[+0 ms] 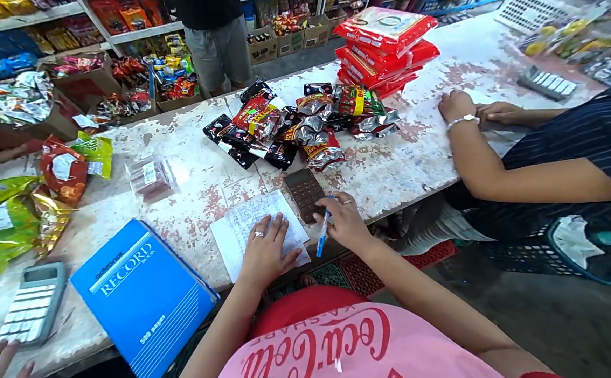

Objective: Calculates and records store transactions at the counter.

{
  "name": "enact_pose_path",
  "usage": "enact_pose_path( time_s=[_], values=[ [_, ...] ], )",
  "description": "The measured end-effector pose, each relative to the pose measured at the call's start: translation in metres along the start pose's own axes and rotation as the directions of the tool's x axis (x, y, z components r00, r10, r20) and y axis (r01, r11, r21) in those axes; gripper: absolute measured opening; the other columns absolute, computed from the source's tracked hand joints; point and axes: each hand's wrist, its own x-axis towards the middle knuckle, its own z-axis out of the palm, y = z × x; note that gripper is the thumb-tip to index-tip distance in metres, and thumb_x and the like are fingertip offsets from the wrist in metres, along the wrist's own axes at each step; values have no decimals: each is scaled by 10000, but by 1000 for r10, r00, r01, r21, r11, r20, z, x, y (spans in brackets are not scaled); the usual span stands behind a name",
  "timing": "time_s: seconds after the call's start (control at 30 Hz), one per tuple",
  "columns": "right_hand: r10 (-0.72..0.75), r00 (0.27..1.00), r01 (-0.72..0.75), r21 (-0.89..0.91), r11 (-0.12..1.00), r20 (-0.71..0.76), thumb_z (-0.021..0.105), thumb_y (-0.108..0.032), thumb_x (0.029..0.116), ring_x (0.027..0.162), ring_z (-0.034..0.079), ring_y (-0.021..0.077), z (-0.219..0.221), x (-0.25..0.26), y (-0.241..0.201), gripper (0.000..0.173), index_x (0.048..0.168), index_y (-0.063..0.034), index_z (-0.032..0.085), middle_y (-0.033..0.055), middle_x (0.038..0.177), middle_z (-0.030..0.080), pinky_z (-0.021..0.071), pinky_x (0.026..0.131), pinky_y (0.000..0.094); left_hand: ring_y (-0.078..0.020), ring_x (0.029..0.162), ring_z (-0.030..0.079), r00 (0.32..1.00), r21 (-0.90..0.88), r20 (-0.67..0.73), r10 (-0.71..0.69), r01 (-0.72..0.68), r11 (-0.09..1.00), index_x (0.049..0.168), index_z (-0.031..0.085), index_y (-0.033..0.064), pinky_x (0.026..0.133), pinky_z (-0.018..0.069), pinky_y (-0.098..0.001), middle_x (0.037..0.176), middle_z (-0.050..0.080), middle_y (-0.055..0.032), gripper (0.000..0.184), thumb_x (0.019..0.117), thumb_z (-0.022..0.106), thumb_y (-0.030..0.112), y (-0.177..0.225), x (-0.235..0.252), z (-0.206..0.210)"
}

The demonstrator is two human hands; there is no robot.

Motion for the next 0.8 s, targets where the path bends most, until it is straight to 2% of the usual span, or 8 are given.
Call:
enact_pose_path(
  time_s=[0.07,0.13,0.23,0.4,0.47,0.6,0.7,0.8],
  values=[
    [20,999,-21,35,999,37,628,-345,978,1260,583,418,-2,-8,1,387,1221,-51,691,111,1190,732,373,1119,612,-388,1443,433,1000,0,-1,4,-4,1000,1460,559,108,1143,364,-566,1561,492,-94,757,995,364,673,0,0,0],
    [-42,998,39,79,996,36,646,-391,973,1263,582,395,0,-17,-7,414,1230,-68,685,100,1198,729,399,1103,601,-398,1444,428,1000,-15,2,7,-7,1000,1452,566,105,1146,359,-577,1555,497,-102,740,999,380,660,1,0,0],
    [-84,985,74,69,995,150,669,-377,956,1303,569,401,-3,-20,-24,399,1216,-74,688,102,1194,732,332,1137,665,-426,1439,431,1000,-44,-14,21,-22,999,1418,601,93,1155,350,-605,1528,525,-125,691,999,436,617,1,0,0],
    [18,1000,-17,9,1000,-19,653,-372,956,1215,604,418,-14,-15,-7,384,1163,-54,716,120,1133,741,403,1093,606,-440,1428,444,999,-33,-25,38,-39,999,1401,612,70,1148,354,-622,1514,535,-148,698,996,449,615,2,-1,0],
    [75,997,-75,-29,997,-3,652,-335,959,1210,613,422,-16,-16,4,359,1164,-46,713,122,1134,743,393,1104,608,-445,1442,424,1000,-50,-9,25,-26,998,1406,606,62,1160,336,-624,1526,520,-156,703,993,460,612,3,-1,0],
    [10,1000,-9,26,1000,-10,625,-324,973,1234,601,405,-11,-17,0,342,1179,-66,713,98,1164,741,433,1079,580,-451,1486,346,997,-80,74,-35,41,996,1454,553,43,1186,281,-636,1580,447,-168,778,976,467,651,12,-1,-7],
    [-121,992,117,77,990,42,582,-328,1003,1303,568,368,-1,-11,-14,354,1237,-79,678,88,1252,716,379,1123,592,-444,1501,320,993,-85,112,-48,57,995,1473,530,42,1195,264,-630,1598,419,-170,798,972,468,661,13,2,-11],
    [-91,983,84,51,995,160,576,-320,1013,1339,538,396,2,1,-24,344,1238,-79,674,92,1219,723,310,1150,654,-402,1542,243,975,-83,213,-67,86,993,1514,481,69,1234,196,-590,1640,356,-140,788,985,454,651,7,9,-17]
  ],
)
